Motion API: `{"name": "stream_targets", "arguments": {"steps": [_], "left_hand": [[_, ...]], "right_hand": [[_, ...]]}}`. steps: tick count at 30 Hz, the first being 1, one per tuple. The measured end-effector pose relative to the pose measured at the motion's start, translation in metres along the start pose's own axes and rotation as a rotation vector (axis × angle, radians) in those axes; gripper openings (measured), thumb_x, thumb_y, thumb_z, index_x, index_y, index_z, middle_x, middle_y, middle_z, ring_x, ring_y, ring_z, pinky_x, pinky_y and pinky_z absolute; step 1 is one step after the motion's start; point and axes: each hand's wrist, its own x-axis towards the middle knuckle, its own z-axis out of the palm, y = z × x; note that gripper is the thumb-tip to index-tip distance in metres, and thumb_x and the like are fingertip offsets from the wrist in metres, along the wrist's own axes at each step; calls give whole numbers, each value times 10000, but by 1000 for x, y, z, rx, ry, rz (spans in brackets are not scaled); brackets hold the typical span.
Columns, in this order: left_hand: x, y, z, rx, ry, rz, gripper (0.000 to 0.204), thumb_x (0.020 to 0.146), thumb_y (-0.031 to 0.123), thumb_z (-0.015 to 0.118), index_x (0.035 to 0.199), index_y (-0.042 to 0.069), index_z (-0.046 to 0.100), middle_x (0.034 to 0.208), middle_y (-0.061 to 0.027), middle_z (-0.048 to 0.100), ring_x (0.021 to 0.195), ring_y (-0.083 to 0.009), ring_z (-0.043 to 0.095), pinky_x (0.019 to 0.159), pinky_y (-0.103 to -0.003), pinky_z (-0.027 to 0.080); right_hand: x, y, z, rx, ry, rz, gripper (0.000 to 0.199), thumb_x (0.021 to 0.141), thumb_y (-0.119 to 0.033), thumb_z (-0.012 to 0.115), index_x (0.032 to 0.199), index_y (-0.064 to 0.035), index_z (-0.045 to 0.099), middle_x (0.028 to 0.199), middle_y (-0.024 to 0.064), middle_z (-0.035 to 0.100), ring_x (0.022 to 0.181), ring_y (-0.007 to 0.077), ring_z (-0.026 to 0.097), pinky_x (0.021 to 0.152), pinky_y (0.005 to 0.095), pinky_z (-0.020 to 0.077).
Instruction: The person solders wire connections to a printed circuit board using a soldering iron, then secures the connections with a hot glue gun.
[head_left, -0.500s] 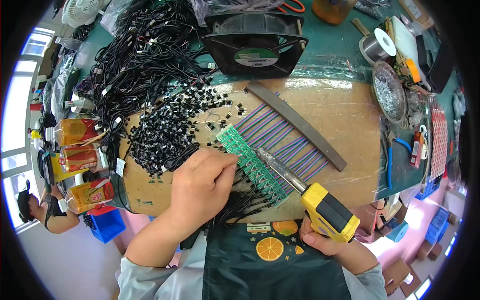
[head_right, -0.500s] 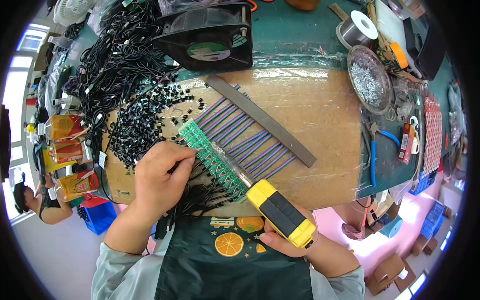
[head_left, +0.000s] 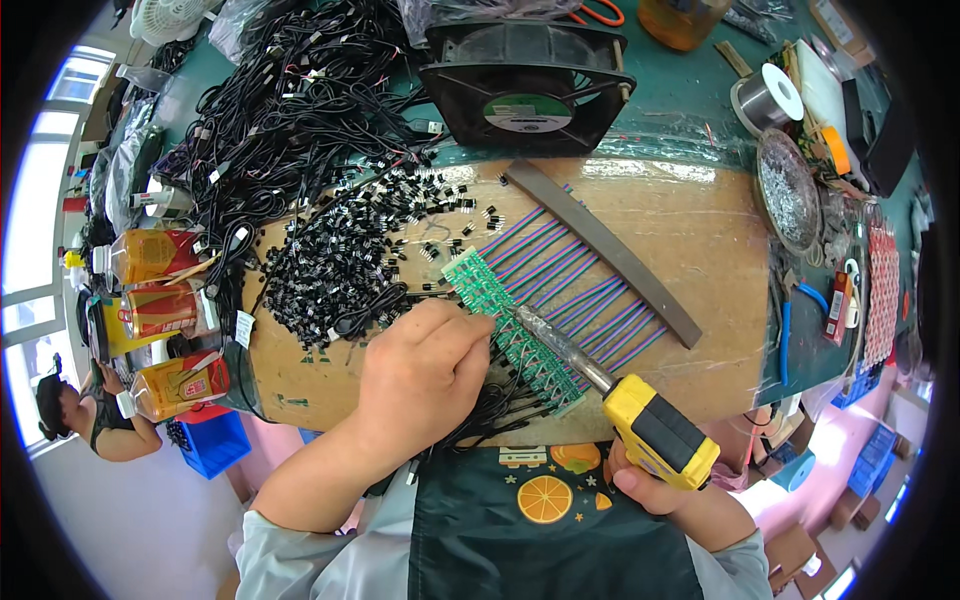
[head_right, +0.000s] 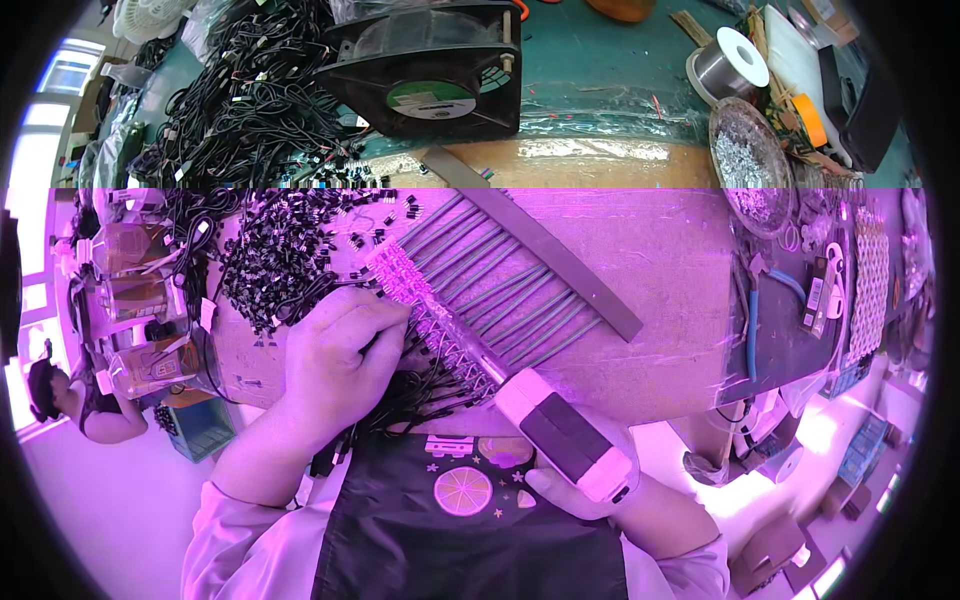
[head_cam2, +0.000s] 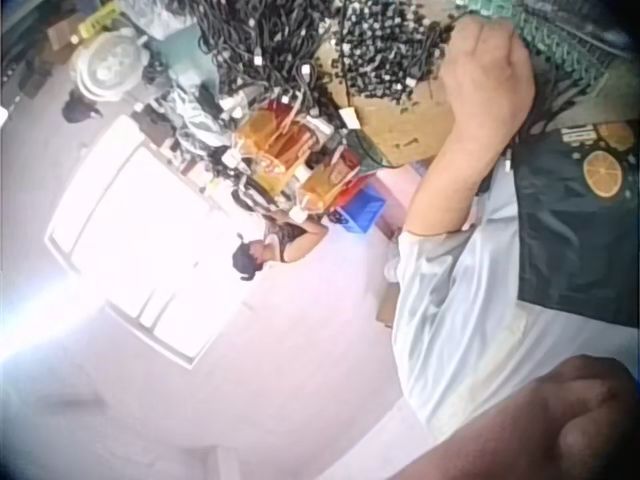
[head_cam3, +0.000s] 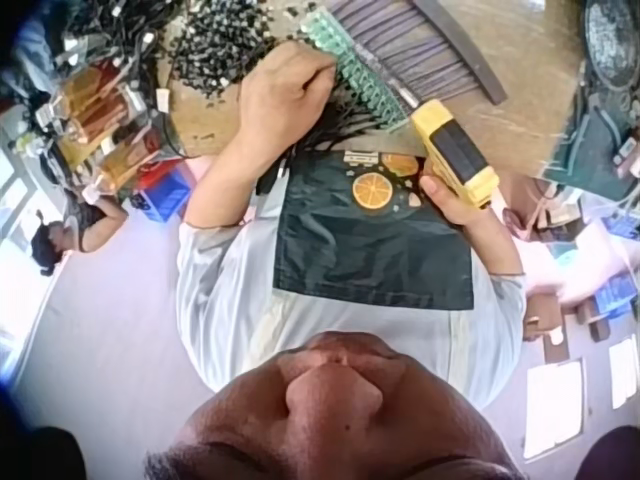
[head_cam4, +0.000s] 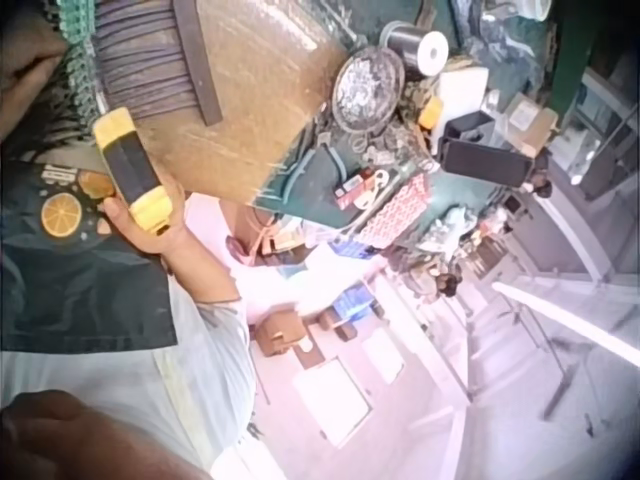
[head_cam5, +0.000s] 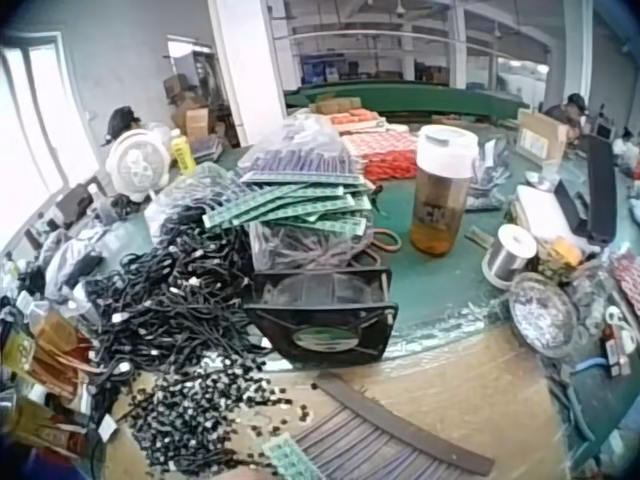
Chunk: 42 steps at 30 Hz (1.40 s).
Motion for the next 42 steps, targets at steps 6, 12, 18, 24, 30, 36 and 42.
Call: {"name": "stream_targets", "arguments": {"steps": [6,12,18,24,30,36,42], "left_hand": [[0,-1,2,30,18,43,136,776,-9,734,902,40,730,844,-103,697,736,-280,689,647,-360,557],[-1,-3,4,69,36,93,151,782,2,732,926,48,723,836,-94,688,710,-278,680,613,-356,552],[-3,-3,7,135,61,140,153,790,25,735,937,62,721,832,-81,678,690,-261,675,588,-355,546],[-4,-2,8,168,77,167,164,786,25,738,944,67,721,841,-77,673,699,-256,673,593,-353,545],[-5,-1,8,183,71,166,181,784,22,740,958,68,720,852,-75,664,711,-253,669,614,-348,546],[-5,-2,8,170,72,169,188,783,16,740,963,65,718,854,-75,661,715,-254,667,619,-348,544],[-5,-1,8,170,64,165,187,786,15,739,965,65,717,850,-73,657,716,-255,666,621,-348,544]], "right_hand": [[-3,15,-1,-136,-2,-111,256,817,-158,782,998,-12,673,864,103,655,723,275,661,647,346,536],[2,5,3,-165,45,-138,245,823,-159,771,995,-16,671,852,99,652,723,285,657,648,356,531],[-3,20,-3,-235,-23,-160,250,819,-155,775,1003,-23,670,855,96,659,734,282,664,647,355,530],[-6,25,-3,-187,-12,-138,284,815,-154,780,1036,-20,663,871,100,664,736,282,669,643,355,529],[-7,25,-2,-241,18,-148,307,801,-153,789,1047,-21,660,874,102,663,724,286,666,630,360,528],[-6,23,-2,-225,-7,-148,200,827,-185,766,956,-62,677,822,89,644,706,285,655,607,361,517],[-3,1,-2,-327,-21,-88,215,879,-323,703,800,-130,650,763,43,626,665,269,631,563,350,480]]}}
